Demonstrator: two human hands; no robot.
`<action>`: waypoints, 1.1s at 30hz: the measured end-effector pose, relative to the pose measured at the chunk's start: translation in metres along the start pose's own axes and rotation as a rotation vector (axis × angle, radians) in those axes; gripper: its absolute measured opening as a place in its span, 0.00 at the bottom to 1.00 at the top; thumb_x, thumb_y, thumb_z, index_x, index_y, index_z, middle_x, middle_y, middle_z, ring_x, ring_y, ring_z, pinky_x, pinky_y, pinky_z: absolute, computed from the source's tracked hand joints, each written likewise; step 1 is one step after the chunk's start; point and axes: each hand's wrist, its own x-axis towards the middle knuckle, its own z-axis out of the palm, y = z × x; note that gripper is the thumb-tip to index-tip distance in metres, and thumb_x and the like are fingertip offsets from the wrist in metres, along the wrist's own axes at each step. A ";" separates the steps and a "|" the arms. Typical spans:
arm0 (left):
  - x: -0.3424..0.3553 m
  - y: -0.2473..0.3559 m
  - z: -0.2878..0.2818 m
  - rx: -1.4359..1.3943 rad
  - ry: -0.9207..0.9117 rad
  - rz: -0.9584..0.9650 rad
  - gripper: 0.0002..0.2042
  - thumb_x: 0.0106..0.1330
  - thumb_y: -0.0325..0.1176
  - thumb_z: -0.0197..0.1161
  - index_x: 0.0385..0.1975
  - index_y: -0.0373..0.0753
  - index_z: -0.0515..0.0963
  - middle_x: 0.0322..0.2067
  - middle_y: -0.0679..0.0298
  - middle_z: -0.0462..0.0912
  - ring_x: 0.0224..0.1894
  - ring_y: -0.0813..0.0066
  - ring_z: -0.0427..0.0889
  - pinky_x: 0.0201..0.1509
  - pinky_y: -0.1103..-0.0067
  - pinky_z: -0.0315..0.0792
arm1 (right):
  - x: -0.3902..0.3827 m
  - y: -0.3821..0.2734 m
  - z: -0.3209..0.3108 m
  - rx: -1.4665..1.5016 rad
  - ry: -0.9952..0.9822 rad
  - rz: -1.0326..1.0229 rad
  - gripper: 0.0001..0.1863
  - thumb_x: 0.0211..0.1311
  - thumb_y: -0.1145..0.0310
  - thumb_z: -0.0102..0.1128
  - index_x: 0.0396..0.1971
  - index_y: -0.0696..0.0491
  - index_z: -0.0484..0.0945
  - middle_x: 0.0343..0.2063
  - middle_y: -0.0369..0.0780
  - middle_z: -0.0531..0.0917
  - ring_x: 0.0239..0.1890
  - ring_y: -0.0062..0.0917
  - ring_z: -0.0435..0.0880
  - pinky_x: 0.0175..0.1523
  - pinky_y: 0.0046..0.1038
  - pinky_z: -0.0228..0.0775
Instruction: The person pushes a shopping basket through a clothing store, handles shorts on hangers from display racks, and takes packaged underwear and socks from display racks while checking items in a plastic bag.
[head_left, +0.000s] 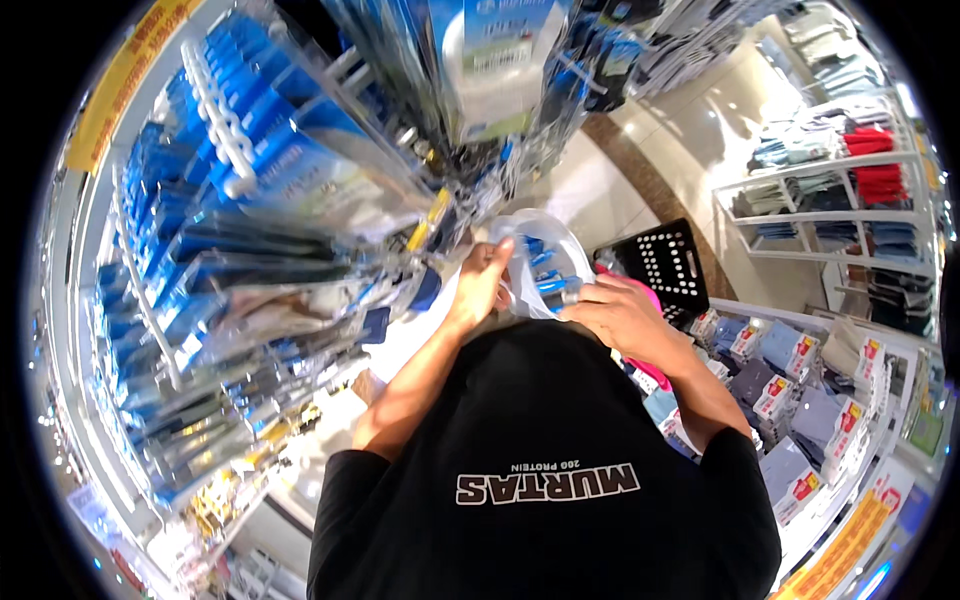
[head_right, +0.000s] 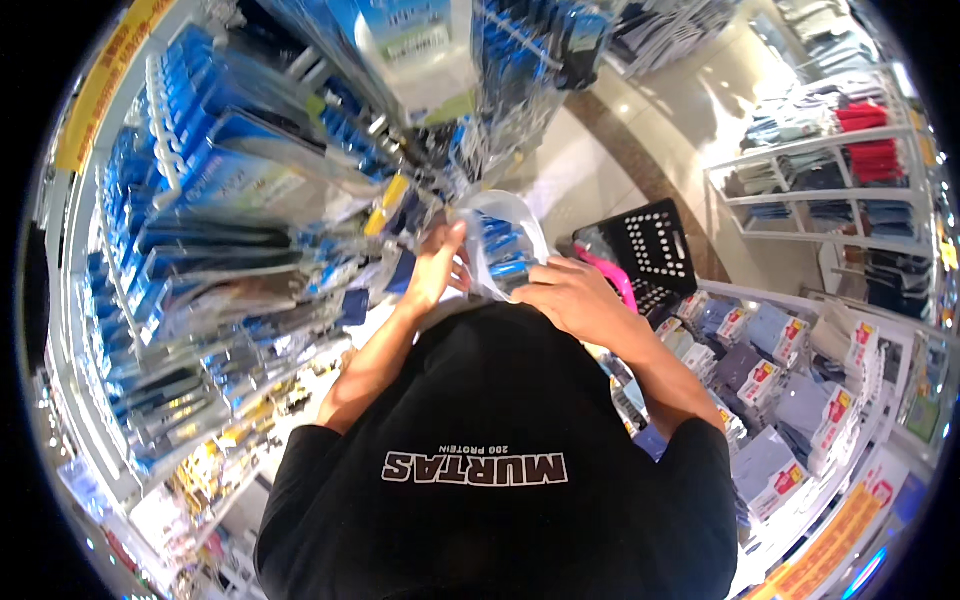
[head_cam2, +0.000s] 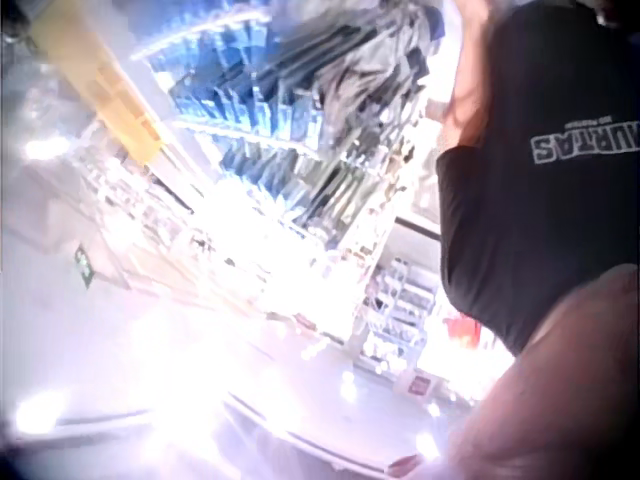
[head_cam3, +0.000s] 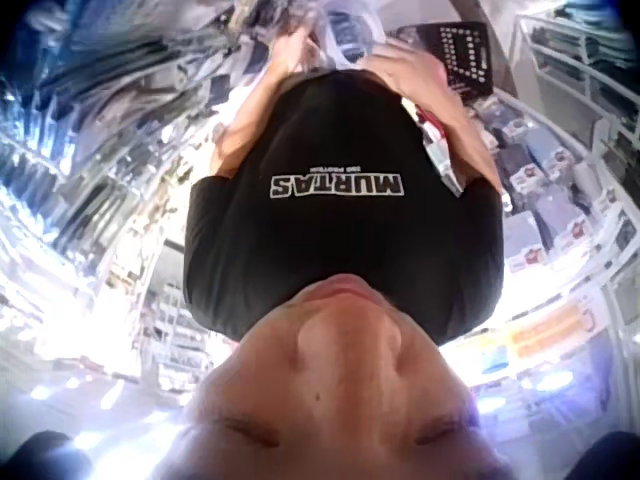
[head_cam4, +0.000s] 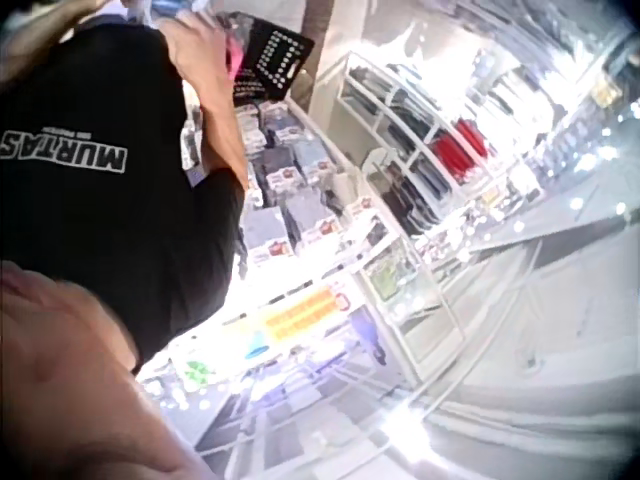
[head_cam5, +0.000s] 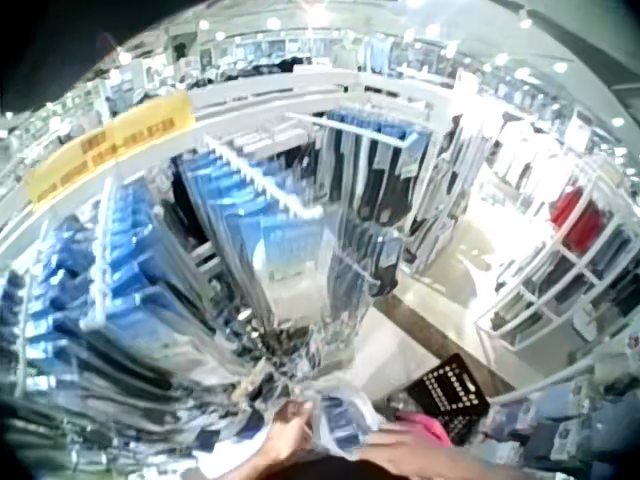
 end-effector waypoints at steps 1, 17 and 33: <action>-0.003 -0.001 0.000 0.110 0.033 0.008 0.38 0.61 0.64 0.60 0.44 0.25 0.69 0.27 0.55 0.78 0.16 0.73 0.76 0.15 0.78 0.72 | -0.003 0.001 0.011 0.055 -0.025 0.004 0.10 0.52 0.70 0.62 0.36 0.45 0.82 0.28 0.34 0.75 0.36 0.29 0.77 0.40 0.31 0.72; 0.008 -0.118 0.014 -0.639 0.409 -0.080 0.06 0.68 0.25 0.56 0.42 0.32 0.75 0.37 0.56 0.82 0.38 0.65 0.84 0.51 0.65 0.79 | -0.052 0.066 0.037 0.303 -0.109 -0.166 0.05 0.55 0.69 0.64 0.32 0.48 0.83 0.27 0.35 0.74 0.35 0.30 0.76 0.38 0.32 0.71; -0.021 -0.037 0.100 -0.794 0.485 0.102 0.06 0.75 0.34 0.51 0.33 0.43 0.70 0.27 0.69 0.74 0.28 0.77 0.75 0.35 0.77 0.75 | -0.046 0.146 0.000 0.536 0.199 0.449 0.12 0.56 0.68 0.69 0.37 0.57 0.78 0.27 0.36 0.79 0.32 0.21 0.80 0.37 0.26 0.72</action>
